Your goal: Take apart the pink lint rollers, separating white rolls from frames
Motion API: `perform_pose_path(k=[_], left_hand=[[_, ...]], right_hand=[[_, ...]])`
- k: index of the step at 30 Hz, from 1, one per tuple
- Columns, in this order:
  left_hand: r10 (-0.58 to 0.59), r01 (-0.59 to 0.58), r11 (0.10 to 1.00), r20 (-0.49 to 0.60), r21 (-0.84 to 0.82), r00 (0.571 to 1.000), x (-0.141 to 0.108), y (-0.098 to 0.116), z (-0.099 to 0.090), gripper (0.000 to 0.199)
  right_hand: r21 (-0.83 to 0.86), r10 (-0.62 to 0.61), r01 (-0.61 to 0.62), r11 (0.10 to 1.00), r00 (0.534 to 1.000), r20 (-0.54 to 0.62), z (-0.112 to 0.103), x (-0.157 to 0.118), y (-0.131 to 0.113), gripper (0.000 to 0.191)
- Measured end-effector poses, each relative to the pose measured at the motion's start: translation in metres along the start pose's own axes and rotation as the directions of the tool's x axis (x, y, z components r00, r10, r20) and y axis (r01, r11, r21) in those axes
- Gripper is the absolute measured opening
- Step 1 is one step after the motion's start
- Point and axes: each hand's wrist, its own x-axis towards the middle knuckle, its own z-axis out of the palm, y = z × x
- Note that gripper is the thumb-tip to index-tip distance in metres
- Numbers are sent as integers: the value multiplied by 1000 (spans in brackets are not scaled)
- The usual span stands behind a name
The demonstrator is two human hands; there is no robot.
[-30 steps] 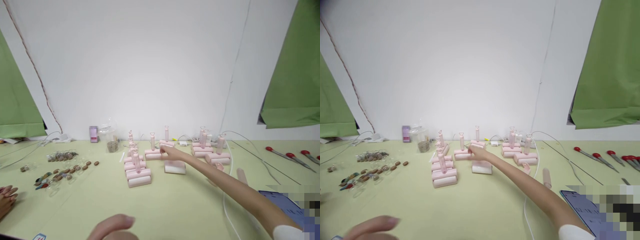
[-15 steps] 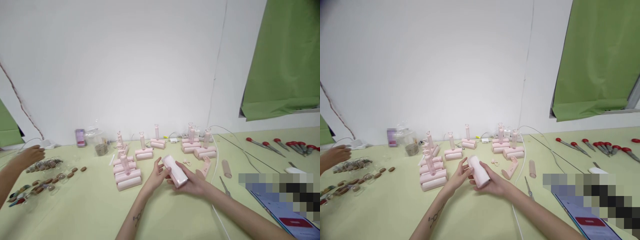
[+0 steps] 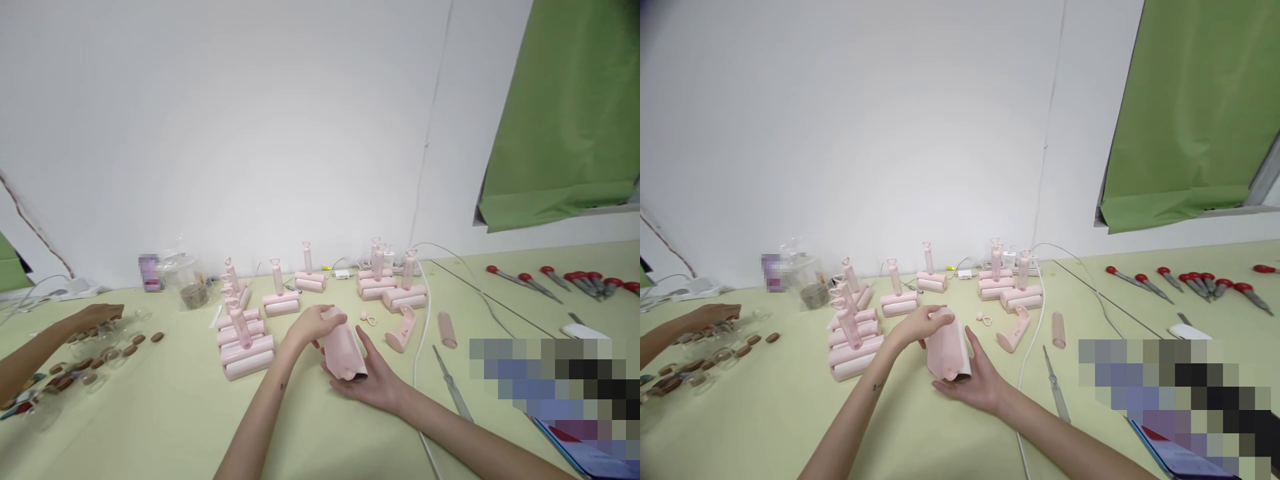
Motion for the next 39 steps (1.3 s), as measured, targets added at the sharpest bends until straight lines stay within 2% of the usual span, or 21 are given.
perform_pose_path(k=[3,5,7,10,12,15,17,20,22,24,26,27,29,31,33,35,37,39], left_hand=[[-5,6,999,9,-50,1000,4,0,-9,43],[7,-10,994,-28,-111,1000,4,-7,-16,42],[30,-52,981,-115,-187,993,1,-19,-21,45],[60,-136,953,-270,-271,961,-8,-43,-24,58],[68,-163,946,-319,-279,945,-15,-60,-22,65],[86,-156,958,-275,-242,958,-22,-81,-15,55],[102,-148,966,-212,-213,972,-26,-88,-11,50],[167,-189,977,-204,-95,965,-34,-84,-7,63],[282,-283,959,-191,26,940,-43,-74,-4,64],[399,-393,916,-87,77,913,-52,-63,1,53],[455,-455,890,-2,15,890,-58,-55,8,39],[462,-462,887,5,-24,887,-60,-53,12,34],[433,-434,896,-37,-97,901,-61,-51,17,31],[348,-359,911,-90,-204,933,-59,-51,18,36],[281,-311,880,-133,-359,950,-56,-51,16,45],[261,-305,807,-158,-505,952,-54,-49,13,54],[254,-298,767,-157,-569,954,-53,-47,10,55],[226,-270,785,-147,-558,963,-54,-46,8,48]], right_hand=[[103,10,-11,995,1000,9,0,1,0,60],[154,18,-18,988,1000,5,1,0,0,53],[154,-4,9,988,999,-31,3,-3,-3,43],[93,-77,83,992,995,-67,7,-8,-13,29],[75,-150,154,985,987,-56,11,-14,-24,26],[17,-272,272,962,962,-10,19,-23,-34,29],[-46,-300,301,952,953,35,24,-27,-33,30],[-115,-233,241,964,970,76,27,-27,-20,32],[-150,-187,195,969,980,64,27,-25,-6,31],[-197,-195,198,960,980,37,28,-21,5,27],[-234,-253,251,939,967,23,29,-18,13,21],[-241,-285,281,929,958,21,29,-17,15,19],[-240,-328,321,916,945,14,30,-17,17,18],[-263,-323,311,913,947,1,30,-17,17,20],[-368,-266,257,894,964,28,28,-19,17,21],[-490,-186,201,848,979,79,27,-22,17,23],[-564,-130,170,808,985,111,26,-25,18,23],[-611,-102,143,779,990,102,26,-28,18,23]])
